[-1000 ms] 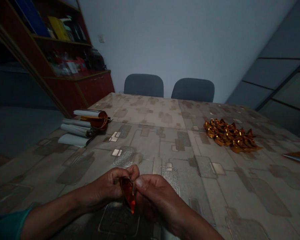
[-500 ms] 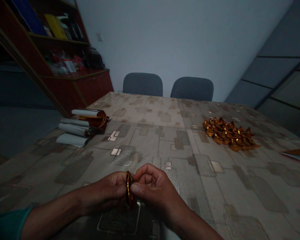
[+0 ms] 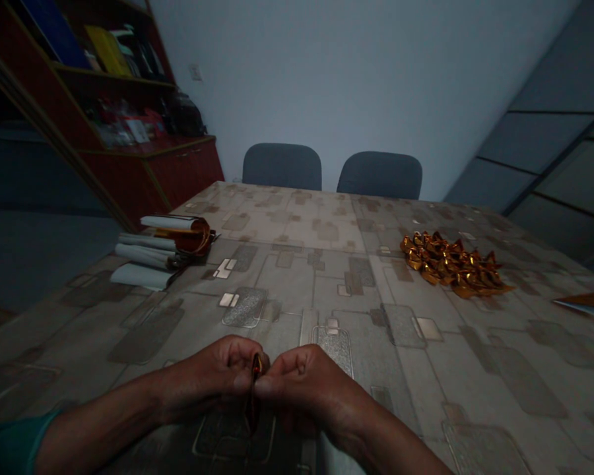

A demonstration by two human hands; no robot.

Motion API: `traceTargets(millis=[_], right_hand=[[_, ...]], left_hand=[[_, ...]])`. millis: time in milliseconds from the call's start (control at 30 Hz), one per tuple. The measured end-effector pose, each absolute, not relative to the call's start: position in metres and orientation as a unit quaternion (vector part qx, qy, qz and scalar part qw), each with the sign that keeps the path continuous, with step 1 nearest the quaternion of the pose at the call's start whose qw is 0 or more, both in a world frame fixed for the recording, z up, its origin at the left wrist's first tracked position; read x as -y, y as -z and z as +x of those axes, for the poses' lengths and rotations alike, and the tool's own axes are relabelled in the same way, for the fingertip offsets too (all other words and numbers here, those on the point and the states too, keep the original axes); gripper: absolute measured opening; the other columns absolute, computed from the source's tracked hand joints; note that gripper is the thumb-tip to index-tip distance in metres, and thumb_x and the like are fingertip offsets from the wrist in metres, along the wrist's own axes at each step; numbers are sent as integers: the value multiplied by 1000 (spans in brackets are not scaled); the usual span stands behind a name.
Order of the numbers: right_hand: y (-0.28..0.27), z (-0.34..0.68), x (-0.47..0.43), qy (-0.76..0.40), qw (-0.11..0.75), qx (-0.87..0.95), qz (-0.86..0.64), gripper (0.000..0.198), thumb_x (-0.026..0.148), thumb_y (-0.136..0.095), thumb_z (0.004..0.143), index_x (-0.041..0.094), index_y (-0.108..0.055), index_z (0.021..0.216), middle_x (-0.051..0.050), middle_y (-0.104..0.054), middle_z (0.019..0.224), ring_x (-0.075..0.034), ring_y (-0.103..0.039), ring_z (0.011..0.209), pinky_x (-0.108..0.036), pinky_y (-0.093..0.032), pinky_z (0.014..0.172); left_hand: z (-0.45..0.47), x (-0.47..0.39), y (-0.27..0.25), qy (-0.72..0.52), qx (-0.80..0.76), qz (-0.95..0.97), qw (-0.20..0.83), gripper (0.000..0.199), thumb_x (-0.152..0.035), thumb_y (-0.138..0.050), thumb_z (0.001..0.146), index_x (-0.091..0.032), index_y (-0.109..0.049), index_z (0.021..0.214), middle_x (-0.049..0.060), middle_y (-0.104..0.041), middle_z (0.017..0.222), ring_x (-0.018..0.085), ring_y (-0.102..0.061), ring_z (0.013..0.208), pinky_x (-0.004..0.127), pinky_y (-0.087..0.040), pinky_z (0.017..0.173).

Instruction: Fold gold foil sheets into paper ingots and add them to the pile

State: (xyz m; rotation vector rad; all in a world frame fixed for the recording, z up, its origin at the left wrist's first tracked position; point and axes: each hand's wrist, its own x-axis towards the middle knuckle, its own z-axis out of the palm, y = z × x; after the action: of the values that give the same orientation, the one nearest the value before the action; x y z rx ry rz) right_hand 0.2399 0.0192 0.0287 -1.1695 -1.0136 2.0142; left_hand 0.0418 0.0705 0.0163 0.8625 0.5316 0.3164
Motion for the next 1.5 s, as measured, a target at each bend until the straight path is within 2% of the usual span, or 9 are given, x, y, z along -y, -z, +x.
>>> traceTargets(millis=[233,467,567,667,833,967,1200,1500], right_hand=[[-28,236,-20,-787,370,338,-358,43,42,-92,62,18,-60,78,8,-54,56,-3,-37,40,-16,-25,38],[-38,236,-20,-780,404,337,-338,41,49,-85,71,17,-61,77,5,-59,58,-4,-42,40,-16,-30,40],[-36,234,-20,-764,407,348,-359,40,45,-88,69,16,-62,75,5,-59,57,-4,-43,41,-15,-30,40],[-33,233,-20,-760,415,346,-361,41,42,-90,65,17,-60,75,7,-57,53,-4,-41,39,-15,-29,38],[-31,235,-19,-760,378,344,-402,45,50,-88,65,15,-62,76,6,-58,50,-4,-43,35,-14,-31,31],[-34,236,-18,-751,352,350,-435,48,53,-88,63,15,-62,76,4,-60,51,-5,-45,34,-14,-34,30],[-31,235,-20,-741,332,351,-466,50,54,-89,58,15,-62,72,1,-63,51,-6,-47,33,-14,-36,29],[-30,235,-20,-760,344,342,-433,48,53,-90,58,15,-63,71,4,-58,51,-4,-43,36,-13,-32,31]], left_hand=[[40,-72,-18,-134,-240,406,871,33,-41,-87,70,-15,-70,80,-3,-55,62,5,-39,48,16,-28,44],[42,-69,-22,-97,-214,429,872,38,-47,-80,77,-13,-73,92,6,-66,81,8,-50,57,18,-33,49],[42,-69,-18,-117,-225,416,873,35,-44,-83,74,-14,-72,89,3,-64,75,8,-49,58,19,-31,52],[41,-69,-13,-136,-250,404,869,34,-42,-86,70,-14,-69,81,-1,-59,69,6,-42,53,19,-27,50],[40,-69,-12,-146,-268,410,860,38,-44,-88,66,-14,-67,79,-3,-53,63,7,-40,52,20,-29,50],[40,-70,-15,-150,-273,430,848,41,-46,-90,62,-14,-68,78,-3,-54,61,6,-39,51,19,-27,47],[42,-73,-16,-153,-279,443,838,34,-38,-87,66,-15,-64,74,-7,-53,53,3,-34,42,17,-26,41],[42,-72,-15,-170,-284,427,841,35,-36,-89,63,-14,-64,74,-4,-59,57,4,-42,44,15,-28,41]])
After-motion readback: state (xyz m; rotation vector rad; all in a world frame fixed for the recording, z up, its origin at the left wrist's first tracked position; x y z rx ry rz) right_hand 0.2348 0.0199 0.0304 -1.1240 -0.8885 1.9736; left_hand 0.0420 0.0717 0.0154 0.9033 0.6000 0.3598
